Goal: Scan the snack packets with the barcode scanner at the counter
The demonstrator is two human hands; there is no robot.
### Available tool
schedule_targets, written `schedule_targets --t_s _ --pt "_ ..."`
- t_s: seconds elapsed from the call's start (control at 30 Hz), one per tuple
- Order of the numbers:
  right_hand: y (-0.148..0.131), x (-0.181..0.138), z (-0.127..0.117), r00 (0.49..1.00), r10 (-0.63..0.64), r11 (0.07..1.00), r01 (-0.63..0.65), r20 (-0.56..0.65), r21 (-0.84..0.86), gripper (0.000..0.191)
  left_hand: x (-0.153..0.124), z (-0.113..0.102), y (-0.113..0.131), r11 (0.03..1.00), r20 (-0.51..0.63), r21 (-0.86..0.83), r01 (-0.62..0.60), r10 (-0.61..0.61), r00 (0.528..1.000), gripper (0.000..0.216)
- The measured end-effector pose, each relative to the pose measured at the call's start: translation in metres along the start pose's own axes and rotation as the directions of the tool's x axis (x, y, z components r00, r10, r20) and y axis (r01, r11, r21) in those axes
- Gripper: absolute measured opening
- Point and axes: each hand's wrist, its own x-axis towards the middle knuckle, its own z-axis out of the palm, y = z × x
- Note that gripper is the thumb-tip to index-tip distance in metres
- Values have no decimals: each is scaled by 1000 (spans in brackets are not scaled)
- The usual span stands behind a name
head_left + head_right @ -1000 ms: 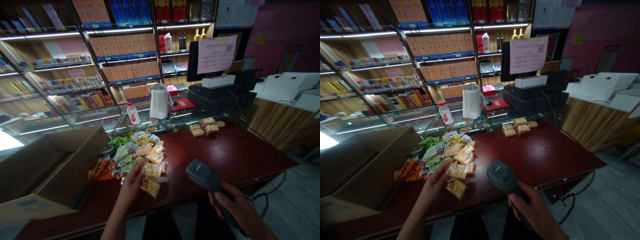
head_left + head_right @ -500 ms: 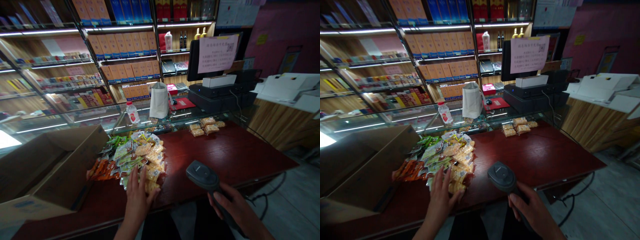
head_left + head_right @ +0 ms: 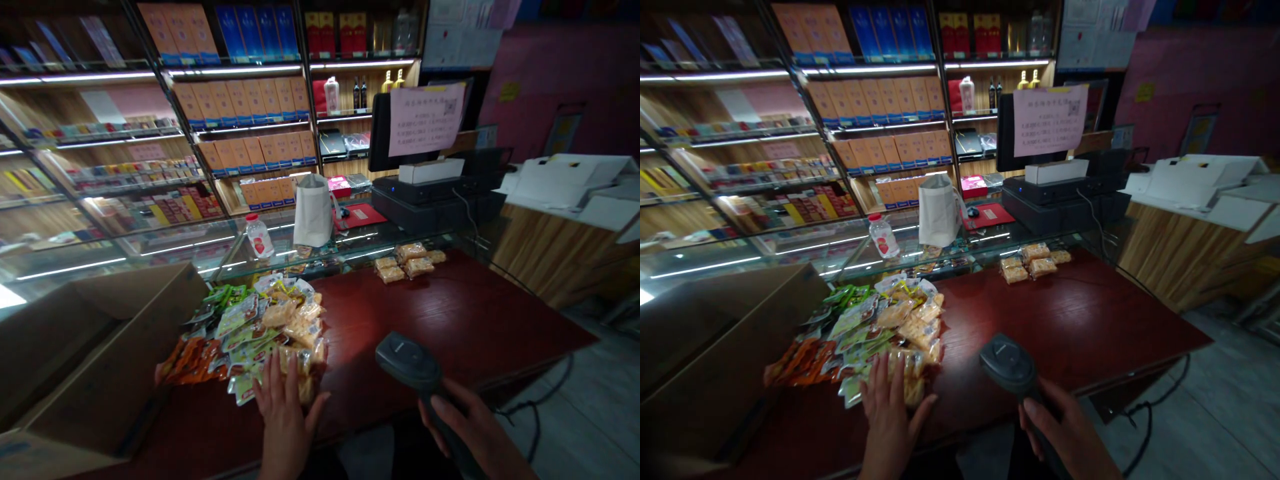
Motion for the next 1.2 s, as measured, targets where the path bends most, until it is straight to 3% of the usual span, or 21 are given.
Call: schedule_targets --t_s 0.1,0.17,0.33,0.47,0.6,0.8,0.97,1.1,1.2 --pt "9 14 -19 994 42 998 -37 -102 59 43 12 5 21 979 34 -183 -89 97 995 82" --pt "10 27 -33 979 48 991 -21 -199 136 44 30 20 38 942 95 -326 -81 118 988 76" --pt "4 60 -62 914 6 977 81 -405 197 47 103 96 83 754 244 -646 120 56 968 57" --pt "10 76 -73 877 -15 982 105 -481 160 52 161 158 116 724 434 -607 327 -42 900 52" --pt "20 84 -76 871 -11 984 96 -491 147 55 197 194 141 771 443 -537 344 -90 892 63" --pt "27 91 -79 866 -46 975 148 -499 166 55 213 216 161 826 463 -359 435 -248 851 69" --pt "27 94 -82 882 -31 970 141 -469 200 58 216 220 164 815 471 -342 468 -282 836 42" --pt "28 95 -83 883 -31 969 142 -468 204 61 214 219 154 733 484 -462 499 -263 835 34" --pt "29 95 -83 880 -42 967 155 -473 203 60 207 214 141 594 507 -580 557 -272 818 39"
